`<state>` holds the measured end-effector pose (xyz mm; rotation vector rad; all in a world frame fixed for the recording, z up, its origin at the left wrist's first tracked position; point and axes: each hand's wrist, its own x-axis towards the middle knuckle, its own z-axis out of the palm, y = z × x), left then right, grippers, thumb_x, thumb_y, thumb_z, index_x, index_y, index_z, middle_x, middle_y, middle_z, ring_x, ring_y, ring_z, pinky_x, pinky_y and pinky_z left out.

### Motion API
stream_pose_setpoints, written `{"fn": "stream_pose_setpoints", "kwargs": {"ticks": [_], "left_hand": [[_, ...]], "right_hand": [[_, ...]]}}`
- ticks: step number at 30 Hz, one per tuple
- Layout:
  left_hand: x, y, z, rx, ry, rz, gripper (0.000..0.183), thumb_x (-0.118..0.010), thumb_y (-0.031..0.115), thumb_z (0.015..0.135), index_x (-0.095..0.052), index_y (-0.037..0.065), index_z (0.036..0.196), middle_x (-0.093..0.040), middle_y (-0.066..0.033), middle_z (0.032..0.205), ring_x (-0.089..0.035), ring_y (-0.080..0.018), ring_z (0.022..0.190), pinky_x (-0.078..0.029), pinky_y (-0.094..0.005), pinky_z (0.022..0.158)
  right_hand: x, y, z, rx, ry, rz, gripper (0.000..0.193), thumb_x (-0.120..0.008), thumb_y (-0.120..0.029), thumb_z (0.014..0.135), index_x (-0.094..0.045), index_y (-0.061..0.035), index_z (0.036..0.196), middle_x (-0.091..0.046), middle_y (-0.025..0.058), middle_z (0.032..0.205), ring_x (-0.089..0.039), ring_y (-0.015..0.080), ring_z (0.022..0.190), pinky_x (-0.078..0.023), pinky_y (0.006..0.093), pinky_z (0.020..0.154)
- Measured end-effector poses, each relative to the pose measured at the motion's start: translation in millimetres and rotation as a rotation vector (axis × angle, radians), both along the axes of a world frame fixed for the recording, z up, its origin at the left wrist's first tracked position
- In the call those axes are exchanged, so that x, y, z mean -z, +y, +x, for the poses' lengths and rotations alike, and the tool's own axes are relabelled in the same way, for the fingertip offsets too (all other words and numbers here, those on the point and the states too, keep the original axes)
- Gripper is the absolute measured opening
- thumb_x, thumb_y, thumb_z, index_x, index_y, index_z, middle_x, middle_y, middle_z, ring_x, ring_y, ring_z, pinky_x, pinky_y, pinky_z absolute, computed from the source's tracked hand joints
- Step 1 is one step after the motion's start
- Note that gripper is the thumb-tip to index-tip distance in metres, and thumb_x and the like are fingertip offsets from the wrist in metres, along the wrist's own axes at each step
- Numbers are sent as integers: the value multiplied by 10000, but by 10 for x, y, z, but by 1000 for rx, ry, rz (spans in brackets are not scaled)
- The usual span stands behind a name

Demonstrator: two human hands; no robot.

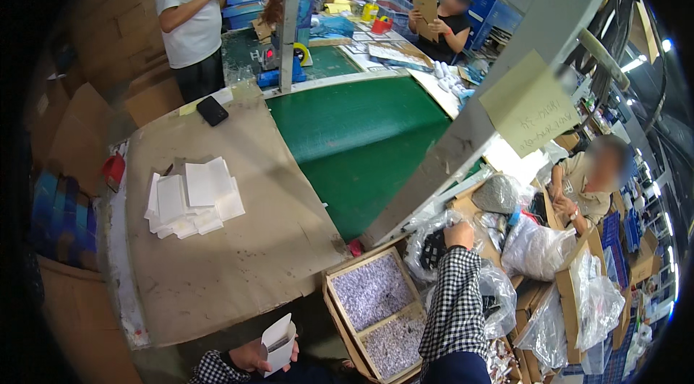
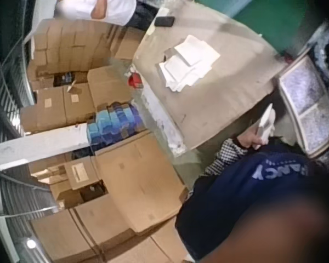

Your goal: The person assembles small electronic components into white rectangular boxes at a factory workstation. They pick up components and fasteners from trays, insert them into the boxes, and seal the boxes with tape. The process is repeated for multiple units.

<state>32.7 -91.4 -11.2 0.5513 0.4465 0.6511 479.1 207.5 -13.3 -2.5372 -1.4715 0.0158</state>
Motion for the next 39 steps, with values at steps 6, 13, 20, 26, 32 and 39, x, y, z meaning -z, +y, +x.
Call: {"fn": "stream_pose_setpoints", "kwargs": {"ticks": [6,13,20,26,32,39], "left_hand": [[-133,146,13,-59,26,106,923,-856,287,642,-301,77,1349,-498,-55,1089,-547,-131,860,-483,-260,754],[-128,409,270,32,64,319,998,-881,250,613,-268,80,1382,-484,-63,1176,-532,-134,956,-472,-277,828],[-298,409,728,167,115,734,1084,-866,227,646,-157,98,1456,-332,-106,1403,-366,-208,1270,-335,-364,1061],[-522,338,925,350,158,782,1161,-882,390,589,-166,61,1442,-353,-138,1379,-388,-228,1260,-341,-371,1060],[-690,206,1111,486,127,697,1154,-881,429,570,-205,39,1420,-366,-138,1366,-394,-239,1264,-323,-370,1072],[-600,115,1136,458,82,714,1197,-880,438,568,-155,50,1438,-337,-145,1396,-343,-250,1307,-308,-381,1081]], "right_hand": [[-337,-209,-109,-117,-61,-227,313,-638,-240,692,-696,-5,891,-668,220,934,-651,367,892,-523,408,811],[-1442,-1374,-557,-670,292,-34,224,-709,-200,764,-702,-21,899,-677,172,873,-659,290,735,-509,355,636],[-1987,-2479,-1256,-1207,769,135,255,-701,-36,758,-680,-52,1012,-661,90,953,-651,237,857,-521,318,726],[-2034,-2853,-1332,-1335,732,-20,286,-702,-88,754,-654,-63,1035,-643,102,938,-635,279,795,-522,348,692],[-2106,-3062,-1239,-1422,462,-159,301,-700,-123,751,-639,-61,1039,-631,99,883,-602,268,791,-501,356,683],[-2321,-3212,-1241,-1174,820,-192,279,-699,-146,800,-613,-33,1040,-634,127,984,-637,278,808,-526,343,701]]}}
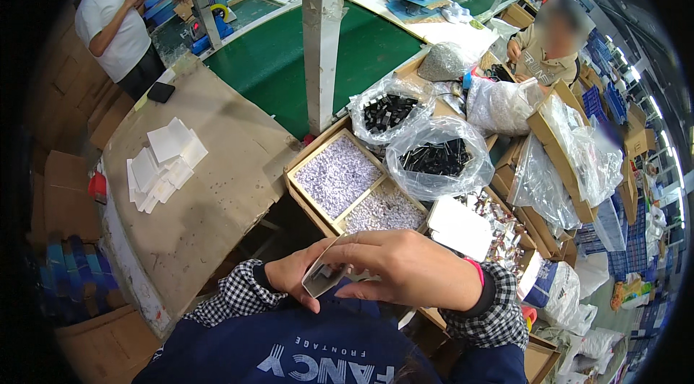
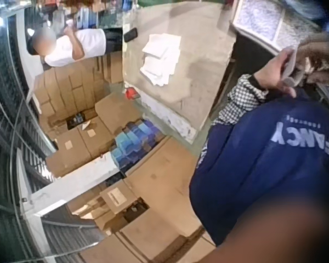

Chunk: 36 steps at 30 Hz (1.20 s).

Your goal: The person assembles small electronic components into white rectangular boxes at a factory workstation. They pick up components and fasteners from trays, insert them into the boxes, and seal the boxes with tape. The process is repeated for multiple units.

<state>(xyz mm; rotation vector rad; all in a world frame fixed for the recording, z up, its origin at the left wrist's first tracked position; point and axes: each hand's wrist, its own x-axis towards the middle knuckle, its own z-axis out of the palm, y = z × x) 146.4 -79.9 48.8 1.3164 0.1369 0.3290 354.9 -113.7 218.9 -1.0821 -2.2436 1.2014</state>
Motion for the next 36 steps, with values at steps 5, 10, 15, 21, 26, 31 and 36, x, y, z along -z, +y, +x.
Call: {"fn": "stream_pose_setpoints", "kwargs": {"ticks": [5,10,15,21,26,31,36], "left_hand": [[81,-94,31,-48,-55,-96,1099,-905,407,544,-265,77,1374,-448,-78,1221,-466,-172,1124,-392,-335,960],[191,-94,-143,-43,-58,-155,1182,-883,448,562,-187,47,1430,-446,-93,1249,-485,-166,1079,-421,-329,934],[326,-159,-433,-132,-57,-213,1115,-874,436,574,-228,49,1396,-487,-77,1152,-536,-113,891,-482,-274,802],[483,-256,-642,-190,-81,-276,1108,-884,358,585,-207,76,1415,-479,-92,1174,-544,-123,895,-497,-277,802],[464,-226,-744,-166,-93,-254,1128,-891,317,592,-184,78,1437,-457,-90,1222,-529,-137,991,-475,-284,862],[357,-259,-782,-289,-12,-144,978,-900,347,579,-309,90,1315,-442,-81,1149,-512,-140,918,-467,-298,826],[322,-205,-828,-253,1,-67,1029,-892,330,596,-255,95,1370,-437,-86,1161,-507,-143,918,-466,-302,821]], "right_hand": [[53,-80,156,199,37,227,166,-711,-75,788,-645,-28,933,-647,104,928,-646,239,785,-532,312,671],[818,11,499,458,-90,-50,119,-649,-107,855,-661,-2,910,-653,91,821,-642,174,709,-508,275,637],[2152,33,547,508,-452,54,182,-636,-189,814,-677,-55,930,-651,164,908,-627,339,817,-504,403,727],[2757,39,592,490,-503,40,175,-646,-221,783,-663,-61,852,-620,151,873,-614,337,818,-486,436,730],[2534,53,685,482,-433,39,171,-652,-206,785,-668,-55,863,-623,159,816,-615,330,802,-485,417,721],[2339,148,661,545,-443,-70,185,-637,-114,797,-662,-54,970,-635,160,875,-624,328,770,-497,381,696],[2222,365,457,558,-312,74,153,-651,-140,811,-672,-37,922,-635,155,852,-625,333,741,-498,381,675]]}}
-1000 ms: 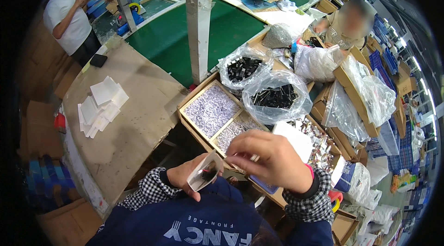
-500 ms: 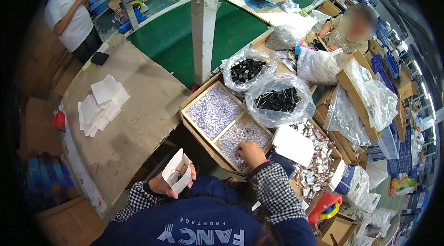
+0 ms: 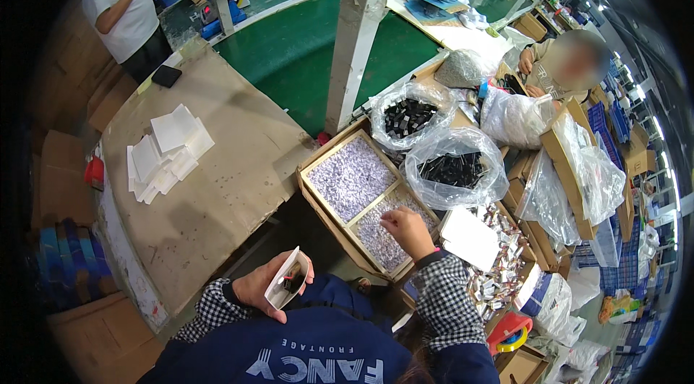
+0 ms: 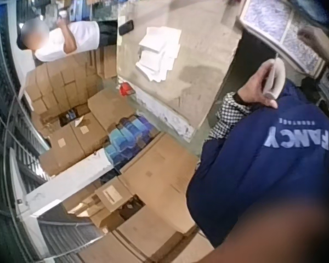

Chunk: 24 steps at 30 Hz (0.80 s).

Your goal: The person assembles small electronic components into white rectangular boxes at a factory workstation. They pick up components and fasteners from trays, insert them into the boxes, and seal the boxes with tape. The process is repeated for multiple units.

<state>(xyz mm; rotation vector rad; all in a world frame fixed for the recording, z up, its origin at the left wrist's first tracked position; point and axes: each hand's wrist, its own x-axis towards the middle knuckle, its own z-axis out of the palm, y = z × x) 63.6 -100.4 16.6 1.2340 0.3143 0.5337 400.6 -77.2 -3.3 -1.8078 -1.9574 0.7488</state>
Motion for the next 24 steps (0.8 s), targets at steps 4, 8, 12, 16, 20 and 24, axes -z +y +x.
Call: {"fn": "stream_pose_setpoints", "kwargs": {"ticks": [4,8,12,16,20,24], "left_hand": [[6,33,-34,8,16,18,1064,-891,319,600,-222,95,1397,-438,-91,1168,-509,-140,923,-466,-305,822],[38,45,-105,-17,25,41,1067,-890,324,601,-218,94,1397,-440,-96,1167,-510,-138,922,-466,-307,826],[97,33,-158,-61,4,51,1067,-887,331,605,-215,93,1399,-441,-98,1171,-511,-137,919,-466,-306,826],[139,40,-159,-82,-33,5,1068,-886,344,605,-219,91,1400,-447,-97,1170,-512,-137,916,-470,-300,819],[126,90,-103,-62,-6,12,1085,-888,370,593,-220,87,1400,-461,-88,1153,-516,-137,907,-473,-292,807],[59,123,6,-50,-5,-20,1095,-888,383,587,-218,81,1398,-465,-85,1154,-517,-136,906,-475,-292,807]], "right_hand": [[114,280,-324,7,18,90,169,-659,-196,812,-666,-36,868,-646,144,818,-621,317,747,-495,389,685],[356,479,-532,-20,-74,162,159,-624,-193,821,-661,-42,854,-632,155,809,-611,335,788,-490,426,722],[513,529,-596,3,-121,158,156,-618,-193,825,-659,-44,844,-628,168,810,-613,338,781,-492,430,712],[423,531,-581,15,-62,217,141,-635,-172,820,-663,-42,869,-641,171,783,-628,332,721,-504,408,674],[128,505,-520,245,280,-63,190,-622,-177,873,-663,-1,930,-668,129,710,-685,174,643,-516,274,578],[-132,530,-419,312,526,-90,163,-610,-127,899,-634,26,952,-655,43,759,-661,105,653,-519,214,563]]}}
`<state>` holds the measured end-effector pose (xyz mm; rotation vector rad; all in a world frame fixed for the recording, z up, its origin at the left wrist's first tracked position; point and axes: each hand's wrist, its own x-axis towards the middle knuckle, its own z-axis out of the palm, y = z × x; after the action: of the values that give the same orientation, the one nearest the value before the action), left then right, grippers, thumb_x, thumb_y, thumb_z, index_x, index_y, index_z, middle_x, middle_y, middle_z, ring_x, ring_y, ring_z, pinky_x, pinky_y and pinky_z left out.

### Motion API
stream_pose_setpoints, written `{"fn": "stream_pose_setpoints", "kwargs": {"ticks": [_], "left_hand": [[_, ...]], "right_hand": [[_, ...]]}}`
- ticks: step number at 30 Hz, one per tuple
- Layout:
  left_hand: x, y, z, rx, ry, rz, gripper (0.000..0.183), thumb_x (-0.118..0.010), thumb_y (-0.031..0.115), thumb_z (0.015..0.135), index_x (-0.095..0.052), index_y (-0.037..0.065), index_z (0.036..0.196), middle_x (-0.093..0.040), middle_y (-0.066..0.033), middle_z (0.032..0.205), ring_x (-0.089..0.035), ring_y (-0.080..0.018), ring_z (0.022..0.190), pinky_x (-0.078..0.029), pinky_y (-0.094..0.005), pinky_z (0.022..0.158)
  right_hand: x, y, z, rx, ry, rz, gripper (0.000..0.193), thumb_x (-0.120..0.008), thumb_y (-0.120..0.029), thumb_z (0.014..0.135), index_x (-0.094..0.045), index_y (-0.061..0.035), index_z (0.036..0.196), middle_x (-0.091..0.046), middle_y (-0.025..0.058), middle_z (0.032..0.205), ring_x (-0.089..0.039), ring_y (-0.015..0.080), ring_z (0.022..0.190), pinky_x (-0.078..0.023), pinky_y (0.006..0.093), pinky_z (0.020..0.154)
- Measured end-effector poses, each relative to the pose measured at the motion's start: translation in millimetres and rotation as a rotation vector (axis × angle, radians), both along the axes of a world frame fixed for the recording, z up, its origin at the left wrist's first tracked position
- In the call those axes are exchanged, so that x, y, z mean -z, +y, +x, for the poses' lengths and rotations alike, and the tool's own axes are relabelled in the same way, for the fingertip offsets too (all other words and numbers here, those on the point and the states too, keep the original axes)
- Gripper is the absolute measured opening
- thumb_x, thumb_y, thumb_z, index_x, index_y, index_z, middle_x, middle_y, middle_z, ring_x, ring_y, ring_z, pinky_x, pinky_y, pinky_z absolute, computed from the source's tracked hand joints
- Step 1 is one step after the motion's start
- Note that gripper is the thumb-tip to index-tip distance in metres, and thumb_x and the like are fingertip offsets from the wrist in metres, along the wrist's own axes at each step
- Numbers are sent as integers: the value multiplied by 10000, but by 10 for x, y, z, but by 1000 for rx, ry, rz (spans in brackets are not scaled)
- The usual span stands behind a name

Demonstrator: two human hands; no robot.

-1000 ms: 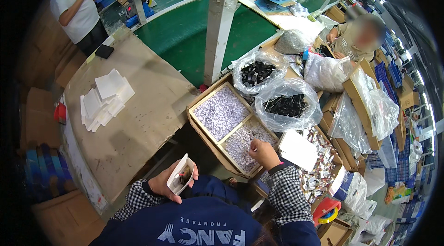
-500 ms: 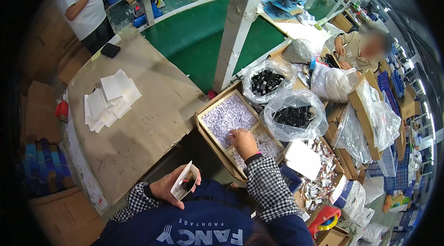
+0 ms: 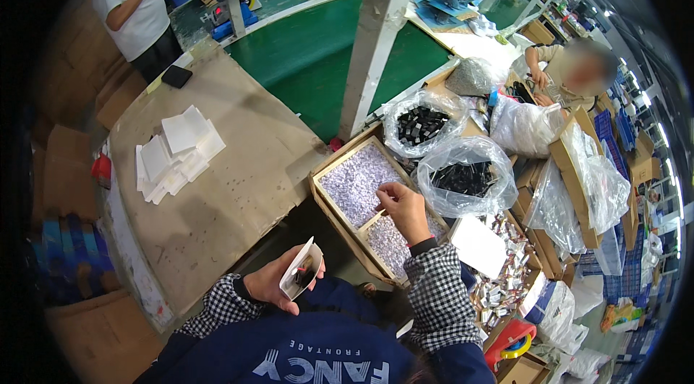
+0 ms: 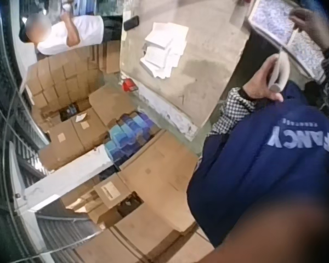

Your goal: The person assembles small electronic components into white rectangular boxes at a factory workstation. They pick up components and fasteners from trays, insert them into the boxes, and seal the boxes with tape. The process is repeated for multiple units.

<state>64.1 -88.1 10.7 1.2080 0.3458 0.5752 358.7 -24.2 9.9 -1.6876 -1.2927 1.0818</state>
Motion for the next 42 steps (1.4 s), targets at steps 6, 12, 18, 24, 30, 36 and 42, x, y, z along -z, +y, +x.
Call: {"fn": "stream_pose_setpoints", "kwargs": {"ticks": [6,12,18,24,30,36,42], "left_hand": [[-57,45,140,51,21,-32,1102,-891,389,578,-220,78,1395,-465,-83,1164,-516,-135,916,-477,-294,813],[-69,95,222,55,8,-52,1064,-895,381,574,-255,73,1367,-465,-82,1160,-518,-132,912,-474,-287,813],[-147,176,312,59,72,123,1146,-895,437,548,-220,70,1398,-450,-69,1214,-470,-159,1083,-406,-316,940],[-204,161,508,211,22,120,1159,-912,310,561,-177,84,1428,-398,-108,1315,-396,-214,1234,-346,-365,1036],[-235,96,823,337,-15,99,1169,-924,252,536,-183,97,1426,-398,-110,1317,-397,-220,1236,-348,-369,1034],[-278,81,1120,508,7,194,1162,-924,182,524,-189,99,1421,-388,-103,1319,-384,-219,1248,-342,-359,1037],[-207,-25,1439,731,34,21,1206,-925,192,534,-150,92,1452,-369,-67,1335,-359,-172,1262,-303,-327,1055]], "right_hand": [[-69,96,134,16,48,31,214,-608,-111,902,-644,40,1049,-666,60,814,-664,116,705,-538,226,618],[-433,77,107,90,121,13,173,-583,-108,920,-616,24,1026,-655,39,818,-646,88,668,-478,185,516],[-1298,-532,-164,-258,240,101,134,-580,-113,921,-636,6,946,-641,17,743,-595,64,574,-447,180,491],[-1690,-903,-332,-688,-402,526,192,-722,-132,768,-641,-51,922,-605,84,668,-615,243,565,-501,315,517],[-1756,-1149,-189,-633,-505,495,237,-720,-155,754,-628,-44,943,-620,72,738,-630,230,615,-510,319,526],[-1807,-1466,33,-434,-539,484,222,-728,-154,751,-653,-65,939,-645,74,771,-646,226,637,-518,307,538],[-1719,-2026,371,-4,-506,453,142,-729,-80,748,-682,-77,882,-656,65,742,-645,216,649,-494,283,555]]}}
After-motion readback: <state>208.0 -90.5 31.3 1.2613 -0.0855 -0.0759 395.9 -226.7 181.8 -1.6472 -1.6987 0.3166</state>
